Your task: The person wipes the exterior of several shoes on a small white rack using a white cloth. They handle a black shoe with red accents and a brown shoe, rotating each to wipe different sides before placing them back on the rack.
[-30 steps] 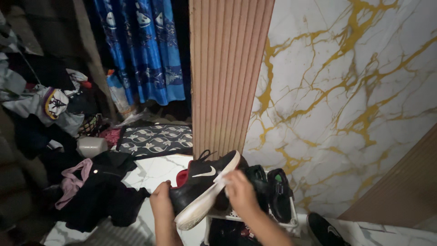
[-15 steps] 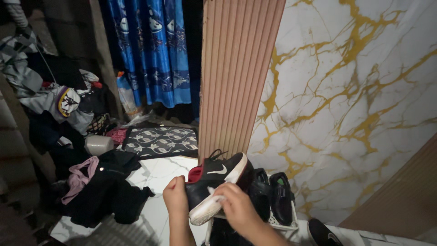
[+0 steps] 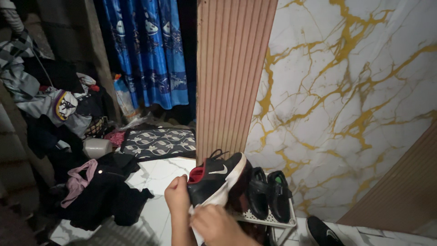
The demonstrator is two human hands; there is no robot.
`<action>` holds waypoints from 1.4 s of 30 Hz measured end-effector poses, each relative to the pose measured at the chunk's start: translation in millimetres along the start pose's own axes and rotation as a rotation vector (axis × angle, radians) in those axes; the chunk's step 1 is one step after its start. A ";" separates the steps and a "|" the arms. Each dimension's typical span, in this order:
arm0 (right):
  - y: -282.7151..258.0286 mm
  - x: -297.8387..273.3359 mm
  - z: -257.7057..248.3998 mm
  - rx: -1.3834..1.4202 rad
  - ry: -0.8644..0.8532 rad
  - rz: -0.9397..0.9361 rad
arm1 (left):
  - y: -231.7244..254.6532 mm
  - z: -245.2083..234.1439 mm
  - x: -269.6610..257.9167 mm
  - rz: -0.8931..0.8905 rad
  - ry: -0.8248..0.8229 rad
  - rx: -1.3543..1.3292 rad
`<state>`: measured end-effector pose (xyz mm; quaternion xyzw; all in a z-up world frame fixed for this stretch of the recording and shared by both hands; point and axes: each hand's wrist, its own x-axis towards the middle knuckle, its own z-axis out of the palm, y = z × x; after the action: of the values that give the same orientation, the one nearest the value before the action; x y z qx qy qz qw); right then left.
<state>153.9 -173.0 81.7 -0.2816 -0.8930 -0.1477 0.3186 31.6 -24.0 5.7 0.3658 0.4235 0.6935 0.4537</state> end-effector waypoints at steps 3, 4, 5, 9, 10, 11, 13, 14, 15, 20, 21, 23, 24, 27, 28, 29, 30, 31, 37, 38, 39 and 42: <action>-13.4 -3.8 14.0 -0.162 -0.011 -0.006 | -3.3 -3.1 -1.6 0.030 -0.009 0.025; -11.4 -5.3 14.8 -0.038 -0.030 0.018 | -3.3 -4.1 -0.8 0.037 -0.011 0.035; -8.1 -7.5 14.8 0.086 -0.048 0.042 | -3.3 -5.3 -0.4 -0.001 -0.019 0.002; 33.1 -24.0 11.5 0.257 0.136 0.282 | -0.8 -18.8 5.9 -0.099 -0.074 -0.088; 49.4 -32.3 10.7 0.275 0.200 0.356 | -1.1 -23.8 6.6 -0.115 -0.093 -0.099; 64.6 -41.8 11.7 0.293 0.263 0.430 | -1.6 -29.1 5.8 -0.138 -0.101 -0.110; 105.5 -52.3 17.7 0.401 0.427 0.832 | -1.3 -35.5 4.2 -0.177 -0.120 -0.141; 125.6 -58.6 17.4 0.259 0.525 0.791 | -0.8 -32.7 3.4 -0.071 -0.131 -0.078; 141.0 -64.7 17.5 0.116 0.619 0.745 | -0.5 -27.6 0.9 0.035 -0.142 -0.015; 166.8 -74.6 7.6 1.041 1.058 1.517 | 7.7 2.5 -28.2 0.390 -0.252 0.022; 166.4 -74.3 0.9 1.164 1.110 1.624 | 11.2 10.0 -36.9 0.427 -0.266 0.008; 164.1 -73.1 -12.0 1.289 1.180 1.463 | 22.3 24.0 -52.6 0.516 -0.308 0.005; 163.6 -72.4 -16.8 1.349 1.208 1.379 | 29.7 29.9 -60.7 0.569 -0.335 0.015; 171.1 -76.2 -24.5 1.154 1.273 1.075 | 57.6 42.3 -80.7 0.774 -0.434 0.062; 176.7 -79.2 -25.9 1.115 1.337 1.067 | 68.8 44.6 -85.0 0.853 -0.471 0.080; 182.9 -83.0 -27.7 1.075 1.400 1.057 | 80.3 46.7 -88.2 0.876 -0.514 0.137; 188.3 -87.3 -29.2 1.034 1.463 1.048 | 91.6 48.2 -90.9 0.898 -0.558 0.195; 192.8 -92.2 -31.7 1.002 1.470 1.047 | 101.9 50.0 -94.6 0.918 -0.602 0.253; 187.0 -101.1 -48.9 0.854 1.438 1.193 | 126.8 77.0 -128.0 0.496 -0.652 1.139; 181.9 -95.6 -45.7 0.780 1.394 1.260 | 123.8 82.7 -132.8 0.374 -0.636 1.075; 178.7 -90.9 -45.0 0.705 1.349 1.325 | 118.8 87.0 -137.2 0.254 -0.618 1.008; 170.2 -84.5 -43.2 0.590 1.325 1.005 | 94.7 92.3 -139.5 0.028 -0.648 0.338</action>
<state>330.5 -90.9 73.5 -0.4038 -0.2971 0.1133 0.8578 128.4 -153.2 110.1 0.6423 0.3613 0.4679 0.4879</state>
